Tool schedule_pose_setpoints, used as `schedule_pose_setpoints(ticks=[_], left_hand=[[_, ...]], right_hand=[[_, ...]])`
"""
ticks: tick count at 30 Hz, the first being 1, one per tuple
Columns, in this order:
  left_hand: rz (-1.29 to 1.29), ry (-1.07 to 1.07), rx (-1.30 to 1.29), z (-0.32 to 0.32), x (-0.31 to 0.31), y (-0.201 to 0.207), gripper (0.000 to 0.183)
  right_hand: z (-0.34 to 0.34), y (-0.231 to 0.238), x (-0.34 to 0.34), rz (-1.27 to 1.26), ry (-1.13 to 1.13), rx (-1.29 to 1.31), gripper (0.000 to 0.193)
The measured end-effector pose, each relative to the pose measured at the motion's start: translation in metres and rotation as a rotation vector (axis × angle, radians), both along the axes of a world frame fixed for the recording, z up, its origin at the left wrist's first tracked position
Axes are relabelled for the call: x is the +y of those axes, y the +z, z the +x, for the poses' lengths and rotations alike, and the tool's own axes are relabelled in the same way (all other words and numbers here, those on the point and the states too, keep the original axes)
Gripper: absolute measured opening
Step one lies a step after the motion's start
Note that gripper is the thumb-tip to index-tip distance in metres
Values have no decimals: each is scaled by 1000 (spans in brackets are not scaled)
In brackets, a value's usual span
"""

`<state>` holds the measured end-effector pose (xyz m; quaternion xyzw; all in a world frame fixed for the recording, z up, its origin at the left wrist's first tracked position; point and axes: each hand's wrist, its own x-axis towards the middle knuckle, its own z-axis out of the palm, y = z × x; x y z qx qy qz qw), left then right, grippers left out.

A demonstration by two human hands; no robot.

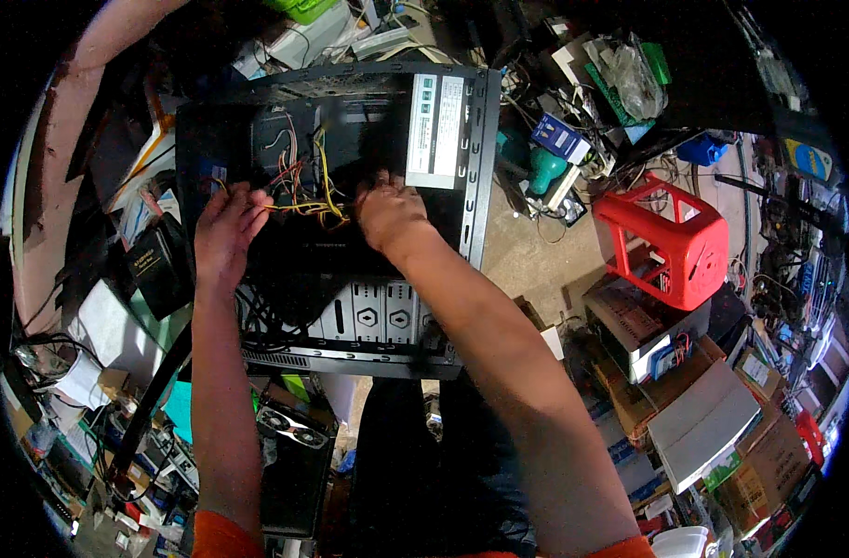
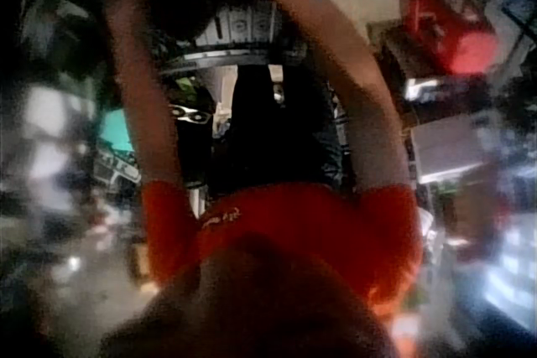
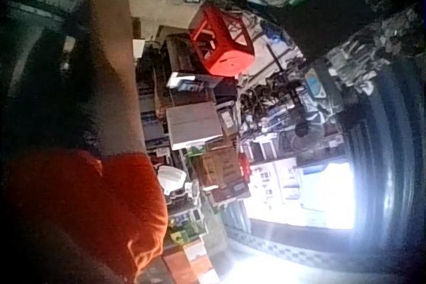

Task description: The person removes the side panel of a desktop computer tower and disconnects internal cables. They then use a screwdriver to remove screws from the back of the computer case, continuing the disassembly process.

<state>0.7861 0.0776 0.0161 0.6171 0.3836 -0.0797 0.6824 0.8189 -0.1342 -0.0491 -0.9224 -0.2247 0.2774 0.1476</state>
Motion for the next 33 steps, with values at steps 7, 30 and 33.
schedule_pose_setpoints(ticks=[7,30,33], left_hand=[[1043,-484,-22,-8,-20,1,34],[591,-724,-35,11,-64,-4,13],[284,-889,-166,8,-85,-20,29]], right_hand=[[12,11,4,117,-151,133,24],[-16,104,-93,1225,-979,583,23],[-11,107,-84,1204,-959,627,25]])
